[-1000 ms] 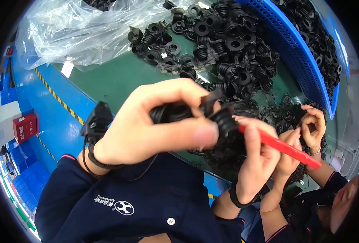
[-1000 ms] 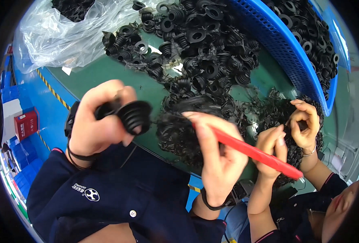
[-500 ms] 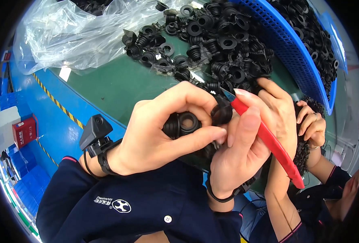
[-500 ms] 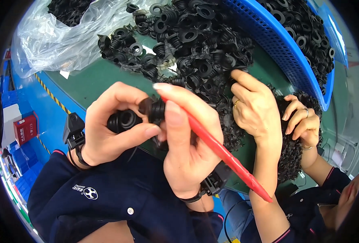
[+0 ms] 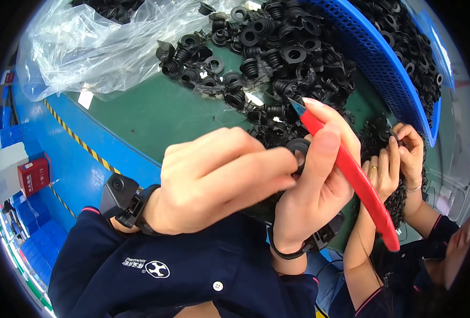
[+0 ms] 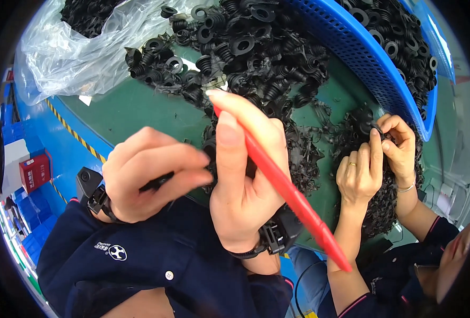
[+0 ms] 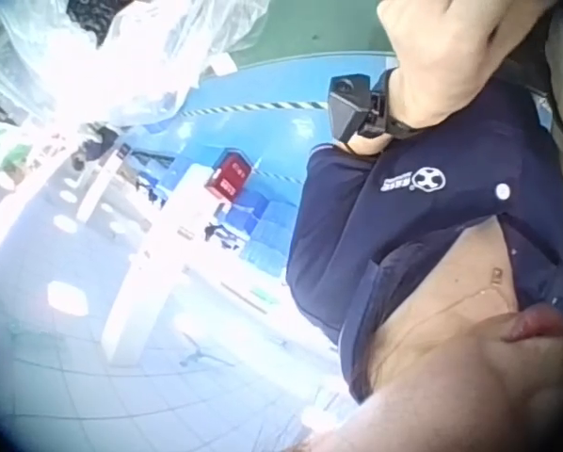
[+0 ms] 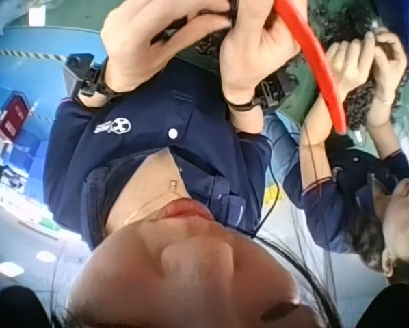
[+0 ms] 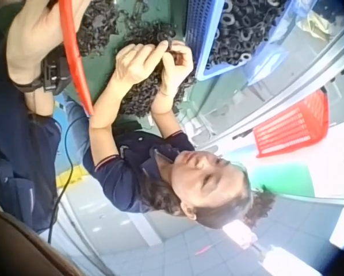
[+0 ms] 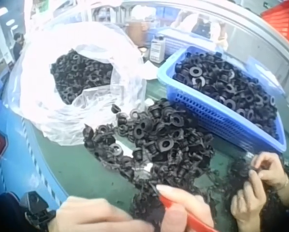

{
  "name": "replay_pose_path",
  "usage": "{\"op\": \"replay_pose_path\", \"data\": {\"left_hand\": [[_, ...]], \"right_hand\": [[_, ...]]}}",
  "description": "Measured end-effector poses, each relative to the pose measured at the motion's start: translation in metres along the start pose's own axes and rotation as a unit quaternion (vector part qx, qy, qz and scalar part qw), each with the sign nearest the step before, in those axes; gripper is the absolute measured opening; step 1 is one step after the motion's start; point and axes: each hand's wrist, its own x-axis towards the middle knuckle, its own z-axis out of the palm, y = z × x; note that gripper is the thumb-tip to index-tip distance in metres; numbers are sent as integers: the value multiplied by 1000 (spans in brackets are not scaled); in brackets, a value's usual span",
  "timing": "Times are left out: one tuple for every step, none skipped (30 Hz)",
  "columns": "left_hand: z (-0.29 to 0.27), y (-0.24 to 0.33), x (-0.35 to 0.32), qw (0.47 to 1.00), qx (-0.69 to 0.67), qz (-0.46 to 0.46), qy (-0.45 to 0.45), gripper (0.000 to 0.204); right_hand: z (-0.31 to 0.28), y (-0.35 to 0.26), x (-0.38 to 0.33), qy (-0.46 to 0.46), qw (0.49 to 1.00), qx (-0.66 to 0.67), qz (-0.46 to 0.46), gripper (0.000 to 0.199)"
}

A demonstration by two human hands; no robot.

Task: Trim excess plastic flash from molded rubber or plastic components using a hand tool.

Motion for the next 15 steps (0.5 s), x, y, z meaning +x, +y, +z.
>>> {"op": "replay_pose_path", "data": {"left_hand": [[2,-2,-1,1000,15,1,22,26],[0,-2,-1,1000,18,-1,23,26],[-1,1,3,1000,19,-11,18,25],[-2,3,7,999,20,-22,13,25],[-8,2,13,997,-56,-49,-9,21],[-11,1,11,986,-119,-115,22,19],[-14,-1,9,966,-182,-178,54,17],[-11,-7,5,958,-216,-175,75,18],[-13,-7,6,958,-215,-176,75,18],[-16,-5,8,912,-307,-270,42,19],[-18,-4,9,847,-392,-359,8,19],[-20,-7,9,772,-485,-411,-18,22],[-21,-7,12,703,-567,-428,-32,24],[-21,-6,13,680,-591,-432,-41,24],[-20,-4,16,657,-613,-436,-53,24]], "right_hand": [[0,0,0,-19,999,-28,-27,19],[5,5,0,5,997,-27,-66,21],[1,0,-1,8,997,-31,-65,21],[-4,-7,-4,16,998,54,24,24],[-8,-12,-5,25,984,138,111,27],[-8,-6,-9,37,984,143,97,34],[-10,-6,-12,37,977,170,121,39],[-14,0,-16,15,978,184,95,40],[-18,5,-19,-1,979,194,68,41],[-25,-1,-24,-34,980,169,100,41],[-25,-4,-26,-60,976,179,108,40],[-27,-4,-27,-76,984,133,93,40],[-29,-2,-27,-92,989,87,79,40],[-28,0,-28,-73,992,68,81,37],[-29,0,-27,-51,994,50,84,36]]}}
